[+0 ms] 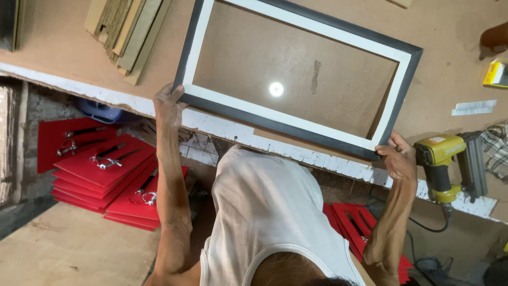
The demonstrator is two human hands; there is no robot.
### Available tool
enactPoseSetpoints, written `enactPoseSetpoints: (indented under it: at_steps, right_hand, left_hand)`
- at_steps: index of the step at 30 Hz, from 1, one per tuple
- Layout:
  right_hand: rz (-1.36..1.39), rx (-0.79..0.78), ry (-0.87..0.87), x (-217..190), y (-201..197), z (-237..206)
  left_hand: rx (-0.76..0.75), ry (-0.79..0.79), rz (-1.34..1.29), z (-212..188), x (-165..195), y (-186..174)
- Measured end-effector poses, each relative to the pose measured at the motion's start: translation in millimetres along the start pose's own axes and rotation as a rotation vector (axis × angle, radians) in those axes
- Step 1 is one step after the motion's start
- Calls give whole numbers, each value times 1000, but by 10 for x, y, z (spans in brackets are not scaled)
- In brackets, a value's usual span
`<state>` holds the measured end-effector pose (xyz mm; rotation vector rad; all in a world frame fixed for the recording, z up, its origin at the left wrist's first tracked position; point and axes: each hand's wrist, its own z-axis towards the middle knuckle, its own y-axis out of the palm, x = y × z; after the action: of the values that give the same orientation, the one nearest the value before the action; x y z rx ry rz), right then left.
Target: The person positions thin wooden strips along the back edge of a framed picture on the workbench and fastens them with a pneumatic nail gun, working around the frame and repositioning it. At the end the person picks up a cup of tea and drinks.
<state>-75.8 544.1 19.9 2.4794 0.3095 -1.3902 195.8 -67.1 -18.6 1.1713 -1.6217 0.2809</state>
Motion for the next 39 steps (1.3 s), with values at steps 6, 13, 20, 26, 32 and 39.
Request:
enactPoseSetpoints:
  at_steps: [6, 13, 20, 26, 32, 39]
  right_hand:
    - [-71, 7, -54, 111, -9, 102]
    - [10, 97, -5, 59, 4, 63]
    - [-16, 312, 78, -14, -17, 97]
    - [-353, 465, 84, -19, -5, 19]
    - [-1071, 388, -272, -61, 99, 40]
    - [-1399, 358, -513, 72, 301, -44]
  left_hand:
    - [17, -37, -61, -80, 25, -53]
    - [-156, -67, -105, -208, 131, -125]
    - [-140, -216, 22, -58, 68, -108]
    - [117, -250, 913, -137, 265, -12]
    - [-96, 553, 1326, 99, 348, 574]
    - [-311, 1098, 1399, 1041, 80, 1595]
